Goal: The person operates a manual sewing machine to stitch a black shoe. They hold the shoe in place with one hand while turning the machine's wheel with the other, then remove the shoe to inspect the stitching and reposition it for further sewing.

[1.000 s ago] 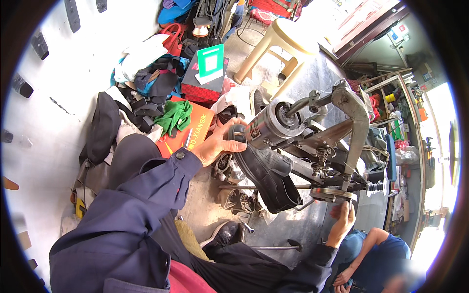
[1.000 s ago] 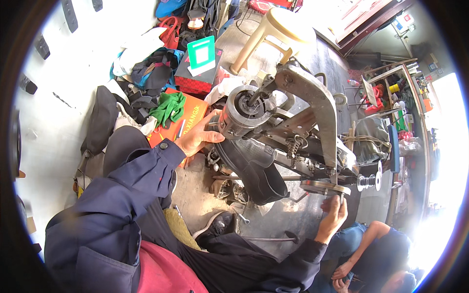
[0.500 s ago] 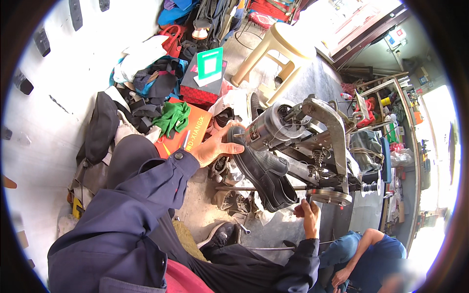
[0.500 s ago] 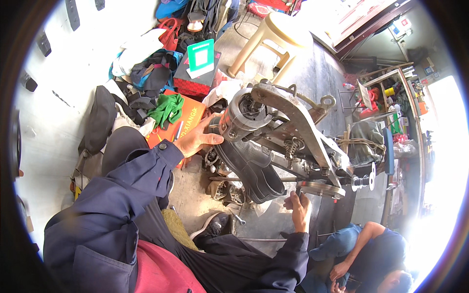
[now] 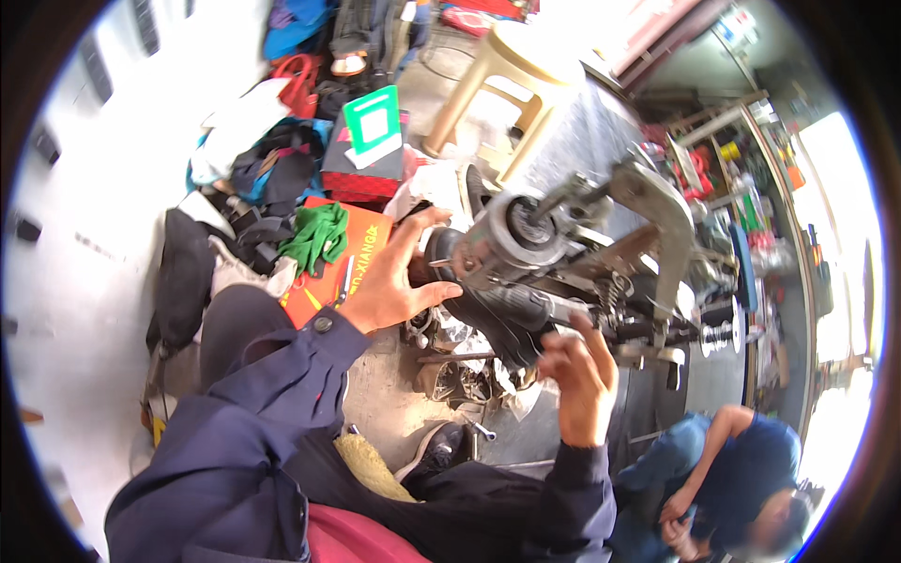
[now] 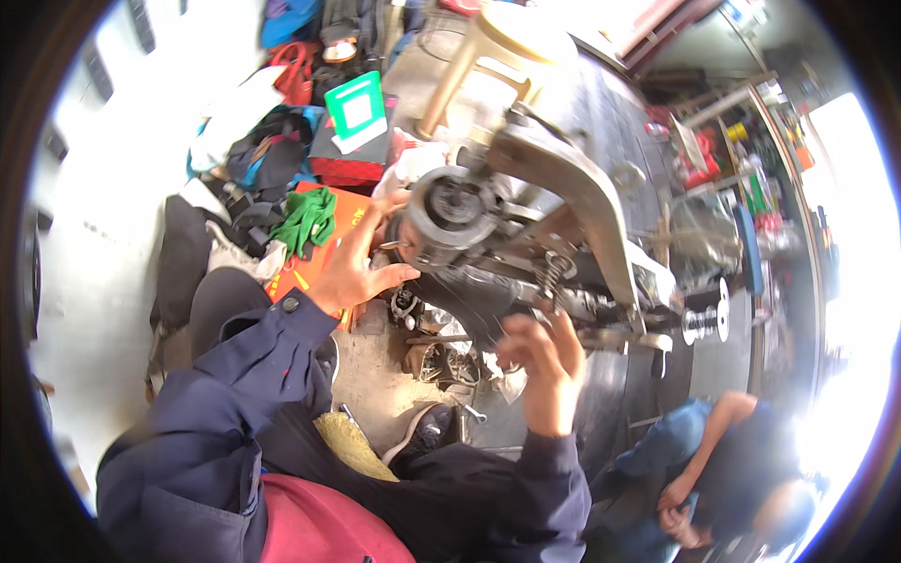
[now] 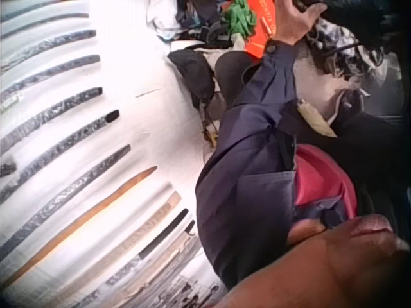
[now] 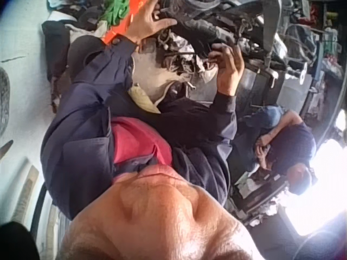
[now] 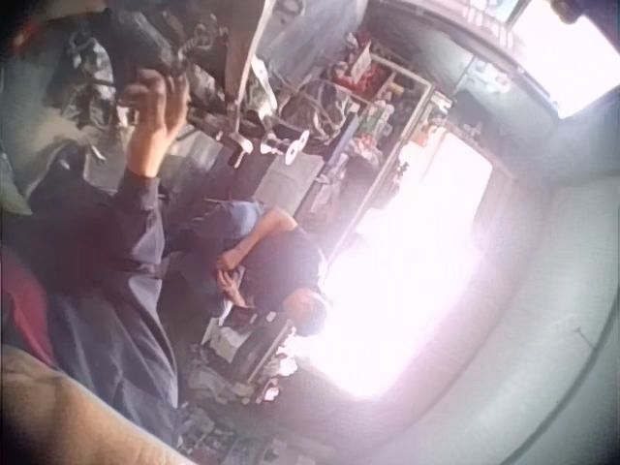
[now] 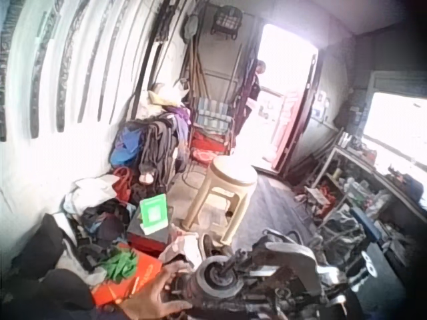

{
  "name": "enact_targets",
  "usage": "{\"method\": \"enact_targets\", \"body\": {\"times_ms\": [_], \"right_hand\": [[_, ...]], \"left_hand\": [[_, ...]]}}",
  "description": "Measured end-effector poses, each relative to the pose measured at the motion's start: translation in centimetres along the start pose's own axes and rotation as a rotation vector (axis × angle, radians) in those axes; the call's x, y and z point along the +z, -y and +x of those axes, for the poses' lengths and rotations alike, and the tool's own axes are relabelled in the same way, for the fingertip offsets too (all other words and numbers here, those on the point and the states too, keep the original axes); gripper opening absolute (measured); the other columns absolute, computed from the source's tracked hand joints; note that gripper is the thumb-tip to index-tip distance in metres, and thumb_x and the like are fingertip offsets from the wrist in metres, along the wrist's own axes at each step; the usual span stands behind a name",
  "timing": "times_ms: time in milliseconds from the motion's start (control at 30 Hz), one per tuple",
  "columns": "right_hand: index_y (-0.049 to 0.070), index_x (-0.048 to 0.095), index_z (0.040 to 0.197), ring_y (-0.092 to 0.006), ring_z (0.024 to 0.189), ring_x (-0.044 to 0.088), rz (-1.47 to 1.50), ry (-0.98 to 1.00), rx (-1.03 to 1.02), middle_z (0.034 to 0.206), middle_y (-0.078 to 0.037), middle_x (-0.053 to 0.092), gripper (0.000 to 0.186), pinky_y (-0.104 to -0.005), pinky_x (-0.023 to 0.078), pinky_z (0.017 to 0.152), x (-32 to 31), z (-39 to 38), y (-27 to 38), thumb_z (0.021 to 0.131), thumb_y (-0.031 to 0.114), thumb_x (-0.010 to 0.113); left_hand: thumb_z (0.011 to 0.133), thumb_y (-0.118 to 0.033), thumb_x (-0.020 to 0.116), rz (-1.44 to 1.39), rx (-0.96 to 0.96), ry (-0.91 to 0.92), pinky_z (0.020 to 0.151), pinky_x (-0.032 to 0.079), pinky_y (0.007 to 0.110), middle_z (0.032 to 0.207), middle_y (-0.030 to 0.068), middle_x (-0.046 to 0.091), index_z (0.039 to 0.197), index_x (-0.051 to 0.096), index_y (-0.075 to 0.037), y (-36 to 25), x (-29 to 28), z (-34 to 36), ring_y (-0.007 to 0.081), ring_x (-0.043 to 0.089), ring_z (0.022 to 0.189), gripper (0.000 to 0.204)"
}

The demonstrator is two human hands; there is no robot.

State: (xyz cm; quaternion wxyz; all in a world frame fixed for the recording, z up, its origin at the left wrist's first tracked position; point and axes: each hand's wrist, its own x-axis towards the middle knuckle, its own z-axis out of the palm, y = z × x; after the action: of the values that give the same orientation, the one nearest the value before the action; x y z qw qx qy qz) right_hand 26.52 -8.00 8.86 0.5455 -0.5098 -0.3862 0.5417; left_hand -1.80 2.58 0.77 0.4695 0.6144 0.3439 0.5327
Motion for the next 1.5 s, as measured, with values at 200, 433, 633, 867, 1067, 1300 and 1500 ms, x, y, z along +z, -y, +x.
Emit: {"method": "enact_targets", "body": {"times_ms": [200,433,633,867,1067,1300,1500], "right_hand": [[0.005,0.055,0.092,-0.015,0.068,0.05,-0.243,-0.598,-0.224,0.08,-0.003,0.053,0.007,-0.033,0.047,0.063,-0.7,8.6,-4.2,0.087,0.001,0.058],[-0.001,0.067,0.106,-0.0424,0.105,0.062,-1.412,-0.45,-0.781,0.105,-0.018,0.07,0.03,-0.0474,0.046,0.094,3.0,10.5,-6.9,0.077,0.005,0.063],[0.013,0.072,0.073,-0.0339,0.067,0.067,-1.375,-0.071,-0.459,0.064,-0.011,0.063,0.01,-0.0523,0.05,0.075,4.6,8.9,-5.6,0.077,0.019,0.065],[-0.006,0.066,0.102,-0.0422,0.089,0.065,-1.242,-0.288,-0.637,0.096,-0.02,0.069,0.03,-0.0493,0.047,0.095,4.8,4.1,-2.5,0.089,0.021,0.074],[-0.003,0.063,0.129,-0.0167,0.067,0.068,-0.811,0.001,-0.616,0.089,-0.012,0.071,0.044,-0.0278,0.054,0.062,8.1,-2.6,3.1,0.085,-0.008,0.065],[0.011,0.053,0.146,-0.022,0.055,0.064,-1.196,-0.017,-0.651,0.069,-0.008,0.066,0.064,-0.0326,0.052,0.058,10.8,-2.2,9.8,0.086,0.008,0.073],[0.004,0.057,0.1,-0.031,0.057,0.065,-1.252,0.074,-0.684,0.061,-0.01,0.062,0.029,-0.0397,0.05,0.055,12.5,-1.3,9.9,0.085,0.019,0.078]], "left_hand": [[0.078,-0.029,0.086,0.494,0.12,0.193,0.091,0.048,0.045,0.11,0.0192,0.063,0.099,0.062,0.002,-2.0,-0.5,1.5,0.0383,0.06,0.112,0.044],[0.099,-0.045,0.066,0.467,0.072,0.283,0.077,0.049,0.039,0.085,0.0153,0.069,0.101,0.068,0.002,-1.3,0.0,1.1,0.0318,0.061,0.078,0.047],[0.097,-0.039,0.071,0.461,0.122,0.242,0.087,0.049,0.04,0.095,0.0154,0.074,0.101,0.072,0.003,-0.4,0.0,1.1,0.0337,0.068,0.09,0.042],[0.089,-0.027,0.078,0.417,0.128,0.2,0.093,0.047,0.041,0.112,0.0176,0.062,0.111,0.059,0.001,-1.3,-1.5,0.8,0.0388,0.059,0.11,0.041],[0.087,-0.017,0.078,0.46,0.233,0.106,0.093,0.045,0.038,0.109,0.0141,0.058,0.111,0.058,0.003,-1.5,-1.6,0.4,0.0327,0.056,0.102,0.037],[0.09,-0.021,0.076,0.474,0.188,0.087,0.095,0.048,0.045,0.118,0.0234,0.059,0.111,0.057,0.002,-1.7,-1.4,-0.1,0.0442,0.058,0.112,0.037],[0.089,-0.016,0.076,0.445,0.283,0.059,0.095,0.047,0.041,0.111,0.0194,0.059,0.113,0.057,0.003,-0.8,-1.2,-0.2,0.0373,0.06,0.105,0.036]]}}
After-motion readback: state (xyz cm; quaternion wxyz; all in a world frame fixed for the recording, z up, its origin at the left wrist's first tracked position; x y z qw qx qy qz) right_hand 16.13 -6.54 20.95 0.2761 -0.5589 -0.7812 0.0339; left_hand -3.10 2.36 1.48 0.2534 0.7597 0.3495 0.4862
